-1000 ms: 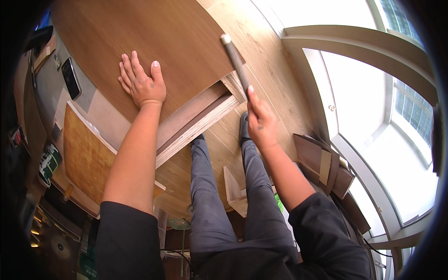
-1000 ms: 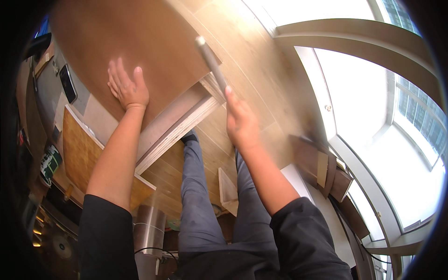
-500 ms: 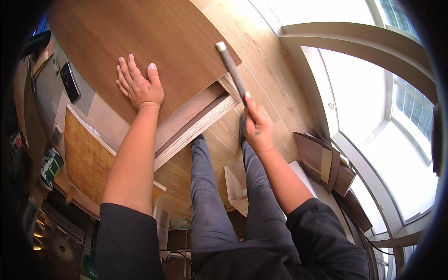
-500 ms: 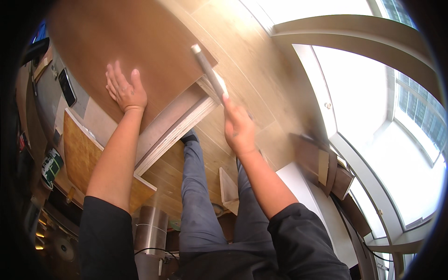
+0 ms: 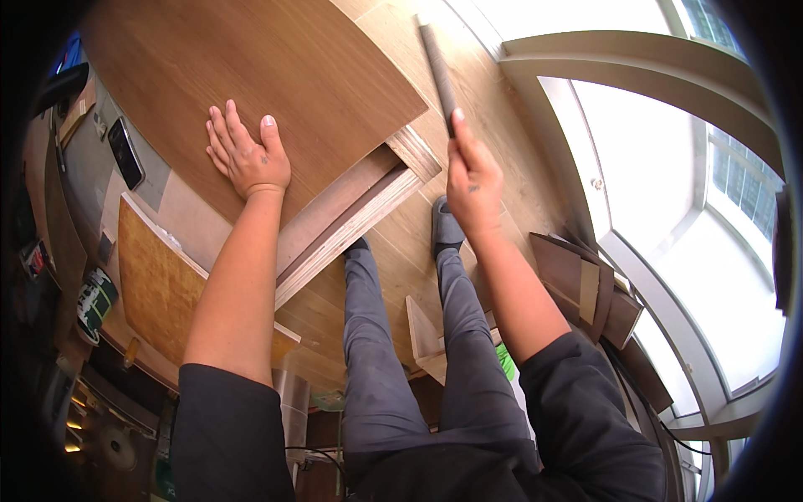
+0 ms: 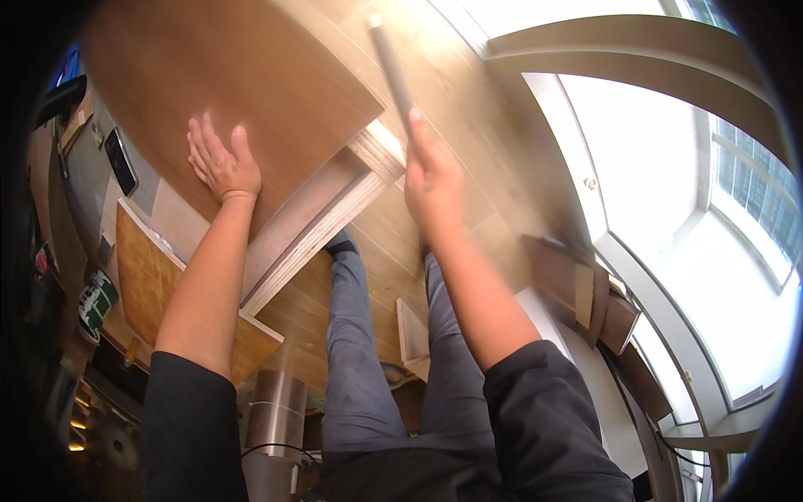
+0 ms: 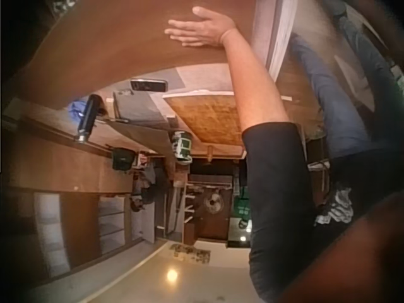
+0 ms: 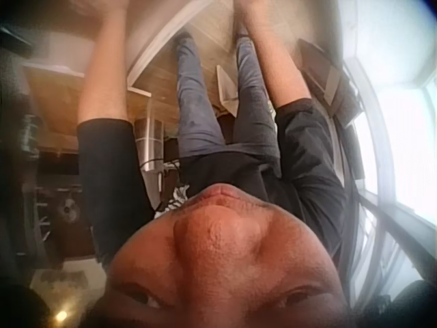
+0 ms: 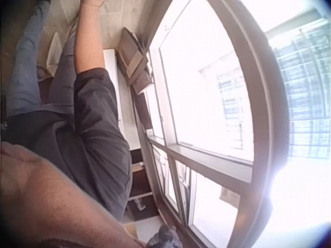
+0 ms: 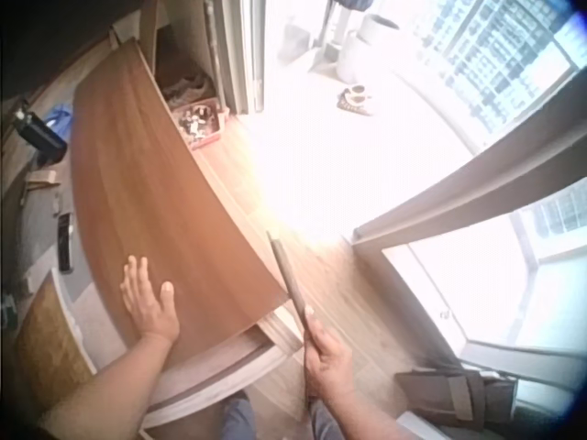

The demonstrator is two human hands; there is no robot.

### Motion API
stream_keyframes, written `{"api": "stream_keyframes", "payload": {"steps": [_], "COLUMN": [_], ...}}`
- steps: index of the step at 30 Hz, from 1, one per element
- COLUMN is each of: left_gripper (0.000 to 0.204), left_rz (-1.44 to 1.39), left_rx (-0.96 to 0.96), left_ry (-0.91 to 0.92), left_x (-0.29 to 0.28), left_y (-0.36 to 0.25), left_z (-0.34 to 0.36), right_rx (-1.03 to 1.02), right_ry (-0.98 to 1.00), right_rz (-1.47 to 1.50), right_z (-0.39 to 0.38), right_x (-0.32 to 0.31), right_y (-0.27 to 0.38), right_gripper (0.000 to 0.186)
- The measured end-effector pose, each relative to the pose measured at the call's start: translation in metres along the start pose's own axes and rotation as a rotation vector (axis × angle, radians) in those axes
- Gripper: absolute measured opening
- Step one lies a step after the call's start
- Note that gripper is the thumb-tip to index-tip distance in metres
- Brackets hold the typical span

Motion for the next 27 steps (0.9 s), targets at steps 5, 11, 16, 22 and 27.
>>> {"api": "stream_keyframes", "payload": {"steps": [5,11,16,22,27], "left_gripper": [0.068,0.068,0.068,0.069,0.069], "left_rz": [0.004,0.000,0.002,0.015,0.009], "left_rx": [-0.002,0.010,0.002,-0.001,-0.003], "left_ry": [-0.002,-0.009,-0.002,0.001,0.007], "left_x": [0.000,0.000,0.000,0.000,-0.001], "left_y": [-0.001,0.000,-0.001,-0.001,-0.001], "left_z": [0.001,0.002,0.003,0.003,0.002], "right_rx": [0.138,0.152,0.217,0.200,0.167], "right_ry": [-0.021,0.032,0.094,0.017,0.107], "right_rz": [0.245,0.348,0.157,0.297,0.246], "right_z": [0.027,0.055,0.062,0.056,0.052], "right_x": [-0.008,0.003,0.006,-0.004,-0.003], "right_y": [-0.007,0.014,0.006,-0.026,0.001], "right_gripper": [0.050,0.052,0.043,0.026,0.017]}}
Point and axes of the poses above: each hand's wrist, its own z-axis towards the middle knuckle, its own x-axis out of the palm, y = z × x, the point moved 3 cm from there along z, towards the middle knuckle, and after that the axes turned 15 degrees about y, right-handed, at the moved point
